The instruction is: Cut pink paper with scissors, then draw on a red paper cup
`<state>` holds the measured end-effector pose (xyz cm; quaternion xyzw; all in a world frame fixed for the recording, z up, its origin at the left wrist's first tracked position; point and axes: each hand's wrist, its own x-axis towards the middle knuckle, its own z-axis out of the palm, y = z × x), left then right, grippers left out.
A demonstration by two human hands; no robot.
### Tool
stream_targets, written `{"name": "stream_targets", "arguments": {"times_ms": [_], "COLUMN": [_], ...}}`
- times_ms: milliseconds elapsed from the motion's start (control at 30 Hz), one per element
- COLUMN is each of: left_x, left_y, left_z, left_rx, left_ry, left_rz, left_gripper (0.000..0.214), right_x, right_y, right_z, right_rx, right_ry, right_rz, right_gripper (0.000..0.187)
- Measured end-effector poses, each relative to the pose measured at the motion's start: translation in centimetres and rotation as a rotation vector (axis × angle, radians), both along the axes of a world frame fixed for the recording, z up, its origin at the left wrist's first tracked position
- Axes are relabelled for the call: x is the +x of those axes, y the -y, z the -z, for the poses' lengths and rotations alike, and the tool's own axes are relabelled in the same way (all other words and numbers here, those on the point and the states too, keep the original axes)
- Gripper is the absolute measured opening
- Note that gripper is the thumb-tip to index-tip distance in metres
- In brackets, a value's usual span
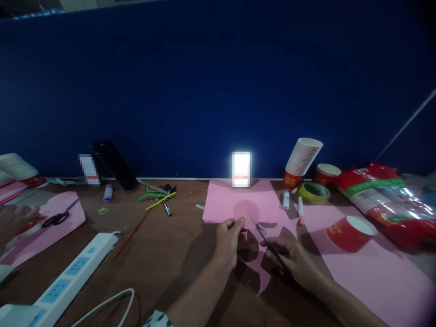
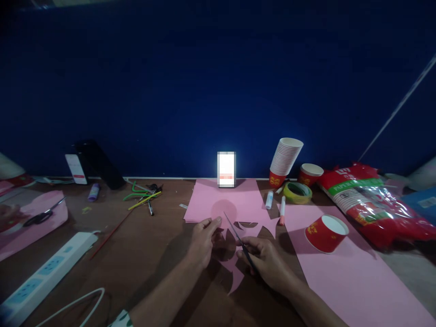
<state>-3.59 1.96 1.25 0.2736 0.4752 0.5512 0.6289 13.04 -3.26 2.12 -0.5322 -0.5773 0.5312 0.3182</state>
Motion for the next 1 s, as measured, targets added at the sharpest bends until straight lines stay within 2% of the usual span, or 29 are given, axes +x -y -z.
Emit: {"name": "stream_targets", "arguments": {"times_ms": [200,367,500,667,767,900,1000], "left_x": [-0.3,-1.0,-1.9,-3.0,-3.6,-4.4,-5.2], "left_y": [-0.3,-1.0,-1.7,-2.6,-3.2,-3.9,-4.5], "left_z": [0.3,0.3,0.1,0.1,0.3,0.9,1.6], "left_rx": [0.007,0.000,-0.002,0.017,0.017,0.055,0.118], "left_ry": [0.011,0.032,0.044,0.005,-0.060,-0.205,-0.354], "left_rz": [-0.032,-0.081,-0.146,-0.209,-0.187,-0.122,-0.087], "left_gripper": [0.034,0.036,0.039,0.039,0.036,0.028,0.021], "right_x": [0.2,0.8,1.3,2.0,2.1,1.6,0.9], "right_y": [0.2,0.0,0.0,-0.3,-0.2,0.8,2.1], "right_z": [-1.2,-0.9,-1.2,-1.8,-2.4,-4.6,-5.9], "right_rx": [0.164,0.313,0.316,0.360,0.388,0.352,0.284], "right_ry": [0.234,0.492,0.717,0.695,0.658,0.550,0.522], "right_rz": [-0.081,-0.006,-0.047,-0.180,-0.235,-0.374,-0.473], "right_gripper": [0.027,0.019,0.020,0.034,0.043,0.058,0.058]}}
